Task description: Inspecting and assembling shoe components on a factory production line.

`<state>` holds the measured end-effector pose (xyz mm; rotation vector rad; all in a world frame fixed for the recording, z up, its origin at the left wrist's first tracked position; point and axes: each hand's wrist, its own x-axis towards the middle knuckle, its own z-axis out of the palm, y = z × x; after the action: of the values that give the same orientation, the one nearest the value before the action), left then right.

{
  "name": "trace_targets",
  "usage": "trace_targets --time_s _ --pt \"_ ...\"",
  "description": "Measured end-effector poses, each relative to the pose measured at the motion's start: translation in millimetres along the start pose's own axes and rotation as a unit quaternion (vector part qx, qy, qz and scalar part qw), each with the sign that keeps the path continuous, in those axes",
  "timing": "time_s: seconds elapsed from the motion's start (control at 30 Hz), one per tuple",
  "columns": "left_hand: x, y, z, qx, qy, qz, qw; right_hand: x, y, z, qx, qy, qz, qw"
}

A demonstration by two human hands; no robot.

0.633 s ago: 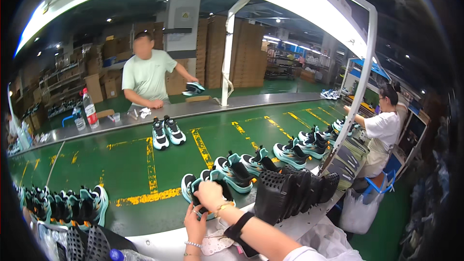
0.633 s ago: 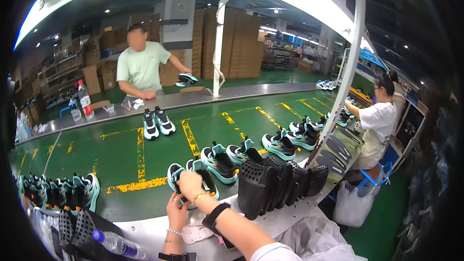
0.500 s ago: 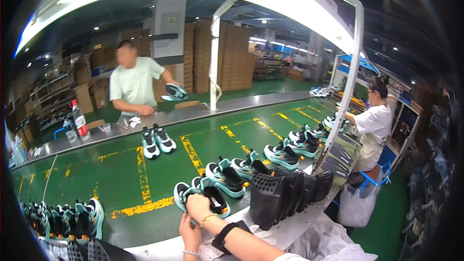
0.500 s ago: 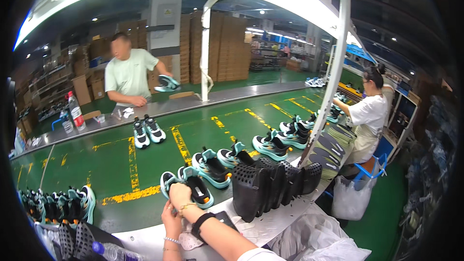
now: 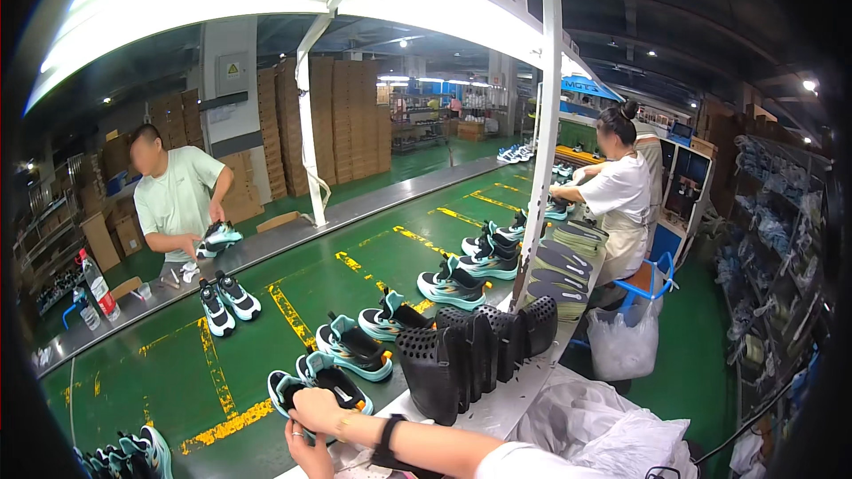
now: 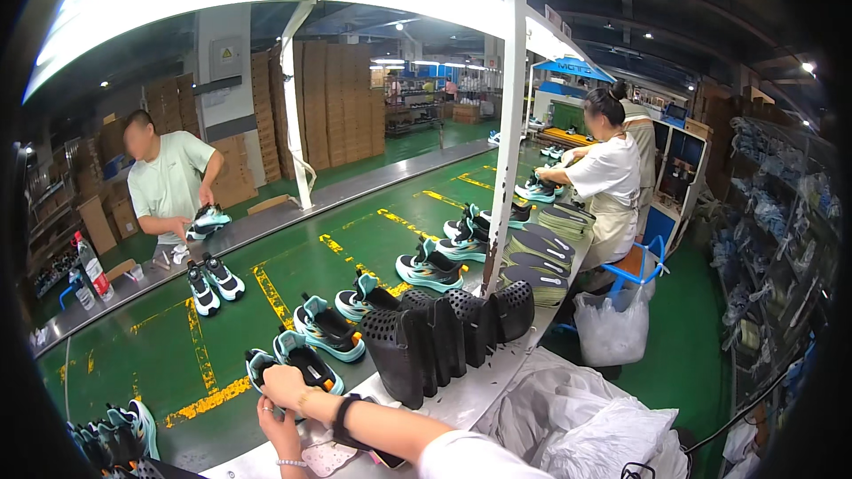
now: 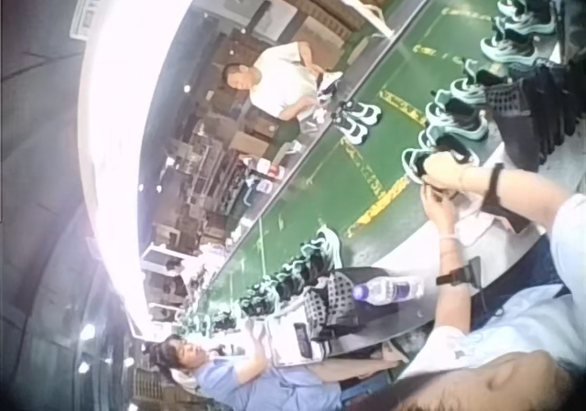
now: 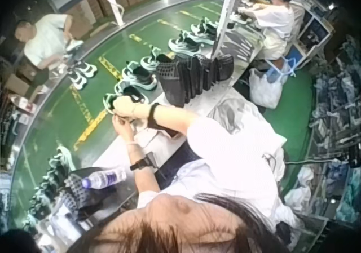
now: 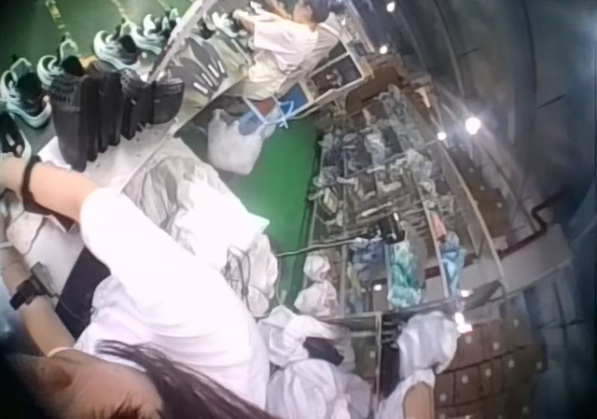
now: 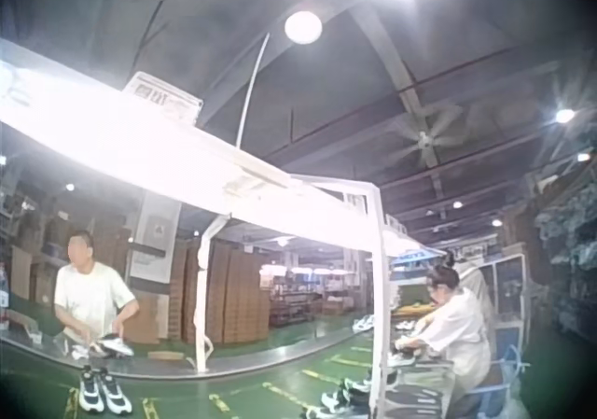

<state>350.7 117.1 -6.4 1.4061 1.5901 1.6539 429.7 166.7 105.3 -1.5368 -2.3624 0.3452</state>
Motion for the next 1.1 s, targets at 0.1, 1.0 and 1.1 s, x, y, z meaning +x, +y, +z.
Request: trace_targets --time_s 0.1,1.0,1.1 --pt "2.3 10.6 7.0 -0.017 -0.033 -0.001 0.999 -66.5 12.2 -50.8 0.049 0.067 -0.068 0.994" --pt "16.3 96.5 20.7 0.245 -0.085 0.139 0.956 -157.8 75.5 -220.1 0.128 0.271 0.010 0.954" --pt "-3.8 81.2 41.0 0.387 -0.097 0.223 0.890 -107.6 44.0 -175.4 -0.002 0.032 0.023 0.999"
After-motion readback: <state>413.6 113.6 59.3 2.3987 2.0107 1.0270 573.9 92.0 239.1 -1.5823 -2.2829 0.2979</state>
